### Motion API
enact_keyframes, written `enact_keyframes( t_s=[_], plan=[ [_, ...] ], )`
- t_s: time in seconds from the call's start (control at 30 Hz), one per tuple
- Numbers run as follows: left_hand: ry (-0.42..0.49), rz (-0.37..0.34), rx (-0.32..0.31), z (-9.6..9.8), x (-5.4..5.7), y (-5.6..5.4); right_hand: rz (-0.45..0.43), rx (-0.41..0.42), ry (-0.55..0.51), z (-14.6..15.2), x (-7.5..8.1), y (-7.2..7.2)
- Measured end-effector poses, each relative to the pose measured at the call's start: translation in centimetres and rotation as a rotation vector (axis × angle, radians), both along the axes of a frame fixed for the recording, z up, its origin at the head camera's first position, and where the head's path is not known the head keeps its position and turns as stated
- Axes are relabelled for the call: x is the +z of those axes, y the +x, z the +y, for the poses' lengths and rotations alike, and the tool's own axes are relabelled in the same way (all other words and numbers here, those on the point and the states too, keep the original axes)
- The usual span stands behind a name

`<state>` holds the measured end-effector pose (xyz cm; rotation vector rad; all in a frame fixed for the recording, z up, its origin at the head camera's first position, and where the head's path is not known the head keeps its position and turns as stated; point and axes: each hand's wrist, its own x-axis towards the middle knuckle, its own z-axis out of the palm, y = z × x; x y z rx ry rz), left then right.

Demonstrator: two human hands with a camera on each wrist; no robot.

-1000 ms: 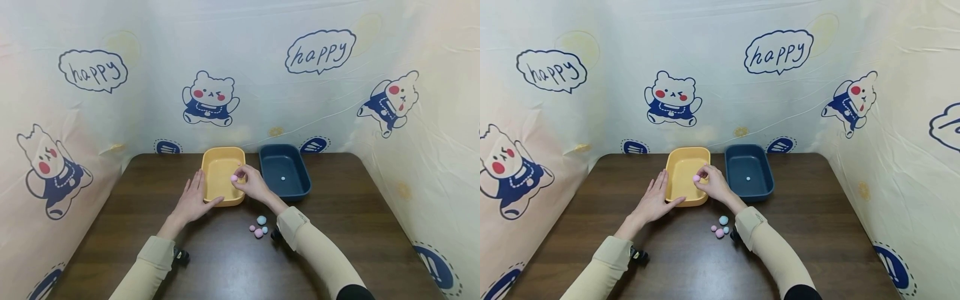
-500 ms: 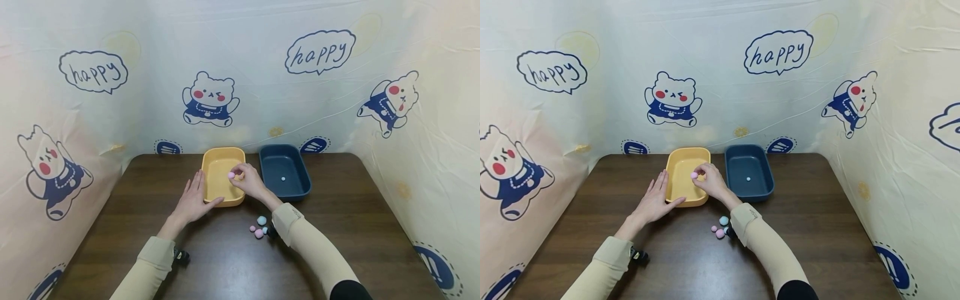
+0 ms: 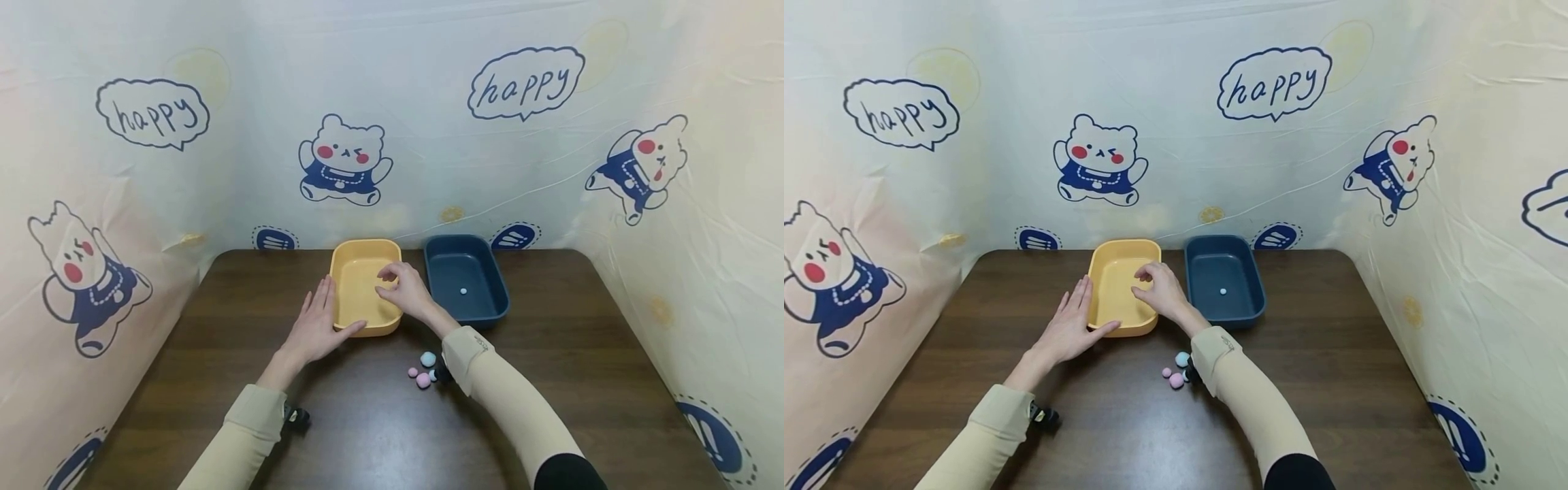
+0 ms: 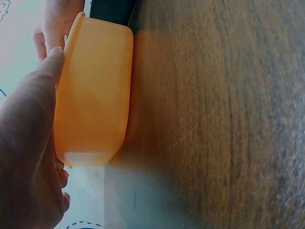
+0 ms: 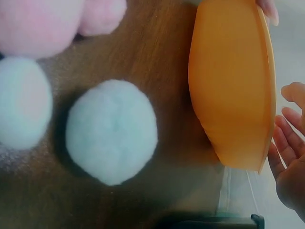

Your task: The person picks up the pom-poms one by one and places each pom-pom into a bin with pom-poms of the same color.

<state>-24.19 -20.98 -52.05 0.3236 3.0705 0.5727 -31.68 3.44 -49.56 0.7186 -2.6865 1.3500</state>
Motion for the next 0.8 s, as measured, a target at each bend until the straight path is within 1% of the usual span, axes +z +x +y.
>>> enact_keyframes(
  t_s=[0.13,0.23,0.33,0.43,0.57,0.67,0.8],
  plan=[
    [-0.002,0.001,0.001,0.0,-0.1,0.0,-0.026,0.013,-0.053,0.3,0.0,0.6],
    [-0.007,0.005,-0.001,0.0,0.0,0.0,-0.024,0.027,-0.082,0.6,0.2,1.0],
    [-0.007,0.002,0.001,0.0,0.1,0.0,-0.003,0.031,-0.098,1.0,0.2,1.4],
    [-0.001,-0.006,0.006,0.0,0.2,0.0,0.021,0.026,-0.105,1.5,0.1,1.7],
    [0.000,-0.005,0.006,0.0,0.2,0.0,0.032,0.022,-0.112,2.2,-0.2,2.0],
    [-0.005,-0.001,0.003,0.0,0.1,0.0,0.025,0.017,-0.114,2.7,-0.4,2.5],
    [-0.004,-0.001,0.002,0.0,0.0,0.0,0.008,-0.020,-0.100,3.5,-0.7,3.3]
  ],
)
